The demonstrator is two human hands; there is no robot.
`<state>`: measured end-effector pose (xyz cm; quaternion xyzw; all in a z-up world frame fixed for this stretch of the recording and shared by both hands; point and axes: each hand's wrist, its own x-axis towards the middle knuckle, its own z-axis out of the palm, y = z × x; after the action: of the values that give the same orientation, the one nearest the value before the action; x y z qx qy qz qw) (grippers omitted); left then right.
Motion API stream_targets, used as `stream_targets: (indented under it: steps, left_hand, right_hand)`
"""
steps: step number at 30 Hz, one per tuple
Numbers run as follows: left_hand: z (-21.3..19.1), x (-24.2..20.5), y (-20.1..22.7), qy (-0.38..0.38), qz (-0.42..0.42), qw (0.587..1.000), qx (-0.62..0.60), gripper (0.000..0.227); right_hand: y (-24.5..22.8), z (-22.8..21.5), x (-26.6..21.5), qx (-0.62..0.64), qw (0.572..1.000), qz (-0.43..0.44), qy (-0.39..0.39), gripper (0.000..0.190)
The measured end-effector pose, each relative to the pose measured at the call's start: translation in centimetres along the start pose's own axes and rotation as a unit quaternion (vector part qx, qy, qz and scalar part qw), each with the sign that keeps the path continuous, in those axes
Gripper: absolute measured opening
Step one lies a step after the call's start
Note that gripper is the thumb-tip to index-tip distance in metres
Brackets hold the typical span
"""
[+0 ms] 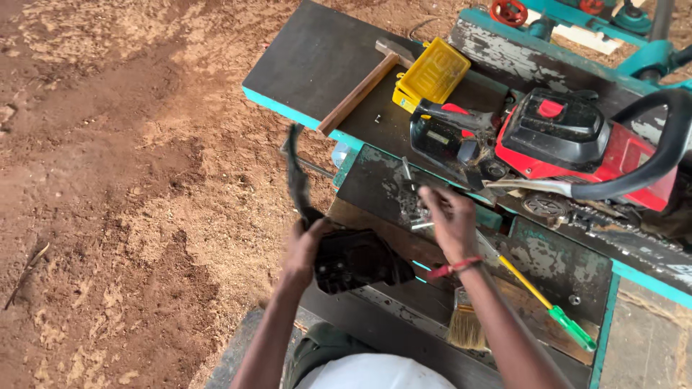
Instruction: The person cleans various components of a disassembled chainsaw using a brush and a cloth, then uses a socket wrench and a screwdriver to manipulate and adjust parts on a workbench.
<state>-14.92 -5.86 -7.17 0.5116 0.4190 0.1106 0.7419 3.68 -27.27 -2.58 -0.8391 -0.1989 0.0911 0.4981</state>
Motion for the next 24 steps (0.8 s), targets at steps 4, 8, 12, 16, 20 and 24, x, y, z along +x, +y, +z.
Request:
stream_targets:
  steps: [4, 8, 12, 16, 20, 24]
  left_hand:
    - [2.2, 1.9, -0.1, 0.017, 0.113, 0.933, 0.342, 0.056]
    - [3.7, 1.4, 2.0, -0.014, 0.069, 0.795, 0.603, 0.076]
    - [5.7, -1.5, 5.6, 0.001, 0.085, 0.71, 0.699, 0.084]
    - [10.9, -5.3, 6.4, 0.014, 0.24, 0.842, 0.482, 0.061]
    - [18.9, -8.8, 3.6, -0.261, 0.078, 0.962, -0.026, 0.047]
    - [24.4, -10.6, 1.5, -0.332, -0.159, 0.9, -0.234, 0.039]
  right_hand:
    - [0.4, -2.4, -1.2, 0.23, 0.961, 0.154, 0.004, 0.025]
    - [0.2, -5.2, -2.7, 0.247, 0.954, 0.169, 0.017, 0.022]
    - [0.4, -8.0, -4.2, 0.249, 0.952, 0.177, 0.011, 0.022]
    - [-0.4, -11.2, -5.6, 0.27, 0.954, 0.127, -0.025, 0.024]
    - [-2.2, -15.2, -6.4, 0.209, 0.97, 0.074, -0.105, 0.026]
    - [1.4, -23.7, -5.7, 0.251, 0.968, 0.005, -0.009, 0.021]
